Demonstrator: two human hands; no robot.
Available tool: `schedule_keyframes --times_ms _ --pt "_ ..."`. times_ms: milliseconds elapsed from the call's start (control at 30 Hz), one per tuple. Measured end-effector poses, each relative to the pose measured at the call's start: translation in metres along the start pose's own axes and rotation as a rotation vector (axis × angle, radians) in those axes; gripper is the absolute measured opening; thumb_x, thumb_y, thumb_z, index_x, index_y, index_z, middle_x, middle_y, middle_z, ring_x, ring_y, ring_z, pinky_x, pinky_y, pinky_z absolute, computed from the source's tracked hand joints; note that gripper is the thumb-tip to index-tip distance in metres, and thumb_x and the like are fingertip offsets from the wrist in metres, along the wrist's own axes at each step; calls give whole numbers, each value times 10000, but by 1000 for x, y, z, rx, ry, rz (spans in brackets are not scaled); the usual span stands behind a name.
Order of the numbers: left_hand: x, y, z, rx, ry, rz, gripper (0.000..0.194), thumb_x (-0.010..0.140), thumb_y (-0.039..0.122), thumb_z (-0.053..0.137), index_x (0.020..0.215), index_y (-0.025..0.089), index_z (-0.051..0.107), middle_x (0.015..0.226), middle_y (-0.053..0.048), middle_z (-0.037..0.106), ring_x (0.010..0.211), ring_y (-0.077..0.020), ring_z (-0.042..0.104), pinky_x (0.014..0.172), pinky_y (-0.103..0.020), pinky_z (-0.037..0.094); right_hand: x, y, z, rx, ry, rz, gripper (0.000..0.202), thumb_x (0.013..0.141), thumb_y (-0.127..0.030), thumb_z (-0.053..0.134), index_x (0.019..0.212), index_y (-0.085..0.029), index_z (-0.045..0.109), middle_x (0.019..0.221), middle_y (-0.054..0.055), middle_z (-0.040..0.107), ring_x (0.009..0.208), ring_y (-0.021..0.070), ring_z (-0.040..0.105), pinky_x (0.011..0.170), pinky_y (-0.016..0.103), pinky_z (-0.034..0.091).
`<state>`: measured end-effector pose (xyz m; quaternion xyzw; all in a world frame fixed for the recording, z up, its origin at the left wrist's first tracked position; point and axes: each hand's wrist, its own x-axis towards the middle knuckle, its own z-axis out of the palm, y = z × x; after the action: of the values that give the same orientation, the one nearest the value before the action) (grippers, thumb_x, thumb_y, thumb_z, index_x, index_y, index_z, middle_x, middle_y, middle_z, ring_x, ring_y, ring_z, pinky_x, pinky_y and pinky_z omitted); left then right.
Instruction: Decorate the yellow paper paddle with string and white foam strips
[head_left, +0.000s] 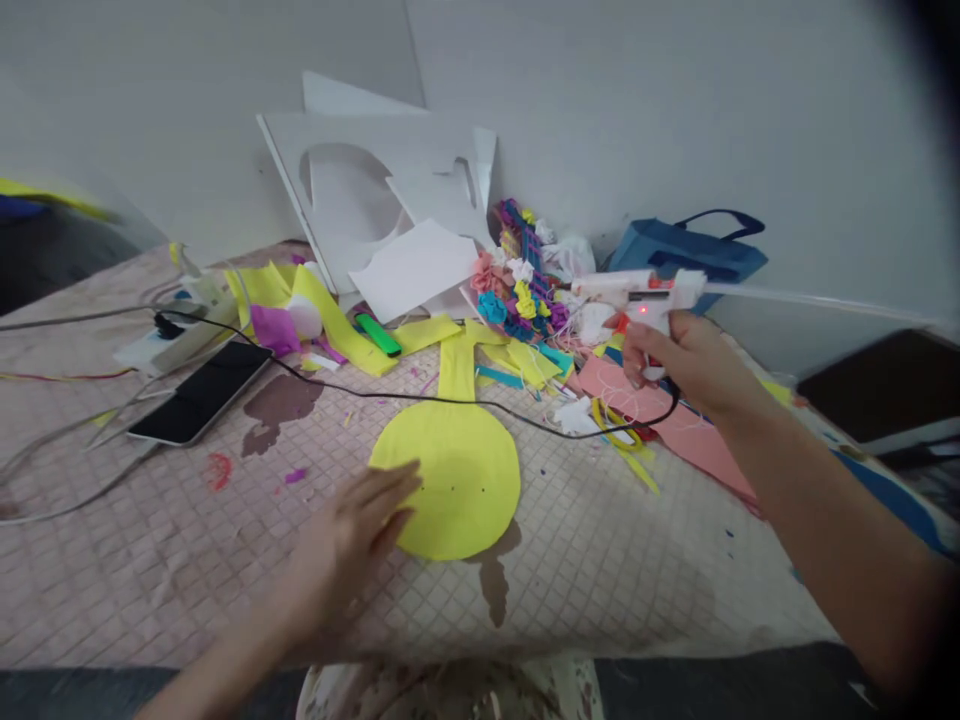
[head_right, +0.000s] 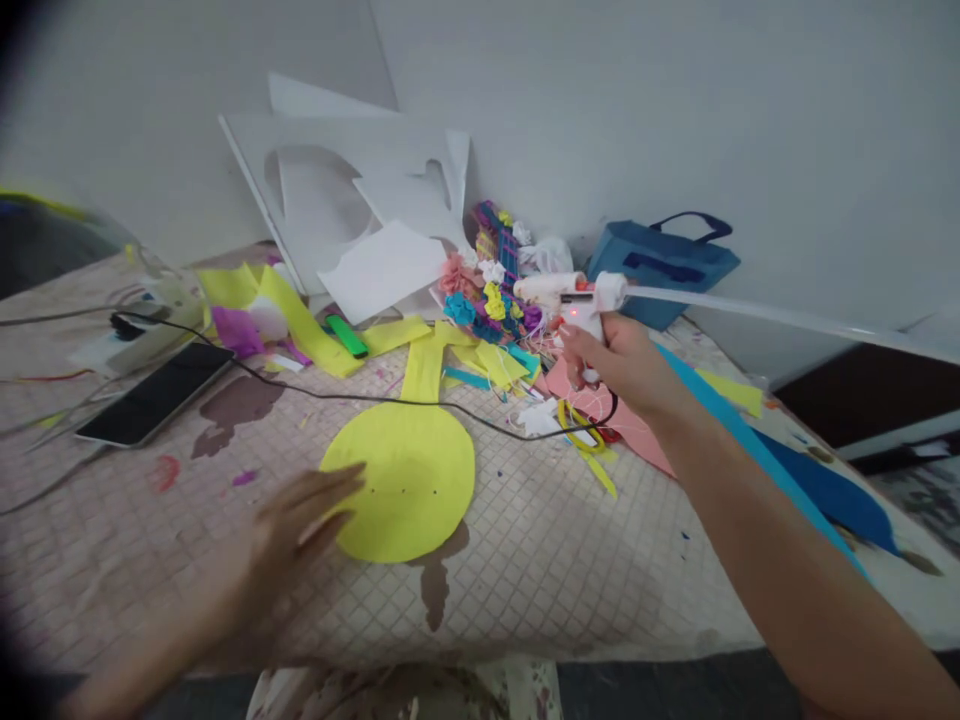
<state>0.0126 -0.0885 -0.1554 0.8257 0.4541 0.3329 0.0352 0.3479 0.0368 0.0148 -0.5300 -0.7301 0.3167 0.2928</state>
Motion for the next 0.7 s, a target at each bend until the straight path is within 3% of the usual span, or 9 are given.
schedule_keyframes --times_ms 133,200,300,400,533,633,700 --pt "57 -37 -7 222 10 6 346 928 211 480 1266 149 522 1347 -144 543 1138 -266 586 929 -435 503 17 -11 -12 144 163 -176 203 926 -363 506 926 -163 542 596 -31 480 499 85 469 505 267 334" --pt "81 -51 -6 358 -88 -29 354 924 214 472 1266 141 526 1293 -148 583 1085 -275 610 882 -416 508 29 -17 -16 211 259 -292 219 900 -373 553 971 -166 555 556 -48 467 456 93 479 442 249 302" --pt "100 -67 -7 482 -251 -65 245 929 220 442 1054 154 643 973 -102 701 884 -249 656 771 -360 497 46 -28 -20 250 374 -390 184 901 -341 564 937 -160 564 507 -62 453 411 89 474 423 233 292" --pt "104 -79 -20 533 -219 -122 292 947 254 388 988 157 661 897 -91 693 812 -237 646 682 -322 460 61 -39 -16 279 439 -436 130 909 -287 553 926 -158 553 484 -79 444 389 74 468 438 228 299" --pt "96 -87 -54 597 -121 -312 306 943 301 383 1045 186 648 991 -80 689 845 -231 643 611 -284 403 77 -48 12 417 286 -422 87 897 -253 536 878 -168 528 525 -59 514 435 83 507 452 229 337" --pt "86 -90 -81 639 -160 -517 304 924 348 413 1076 213 638 1016 -79 691 836 -248 642 585 -278 374 84 -53 52 641 51 -341 71 866 -206 521 807 -170 504 587 -29 567 529 100 549 519 244 409" --pt "79 -96 -98 664 -177 -614 314 913 375 419 1014 203 661 961 -95 698 799 -267 641 593 -293 379 89 -55 84 822 -104 -239 73 835 -204 550 887 -180 505 658 -19 602 640 131 596 595 274 459"
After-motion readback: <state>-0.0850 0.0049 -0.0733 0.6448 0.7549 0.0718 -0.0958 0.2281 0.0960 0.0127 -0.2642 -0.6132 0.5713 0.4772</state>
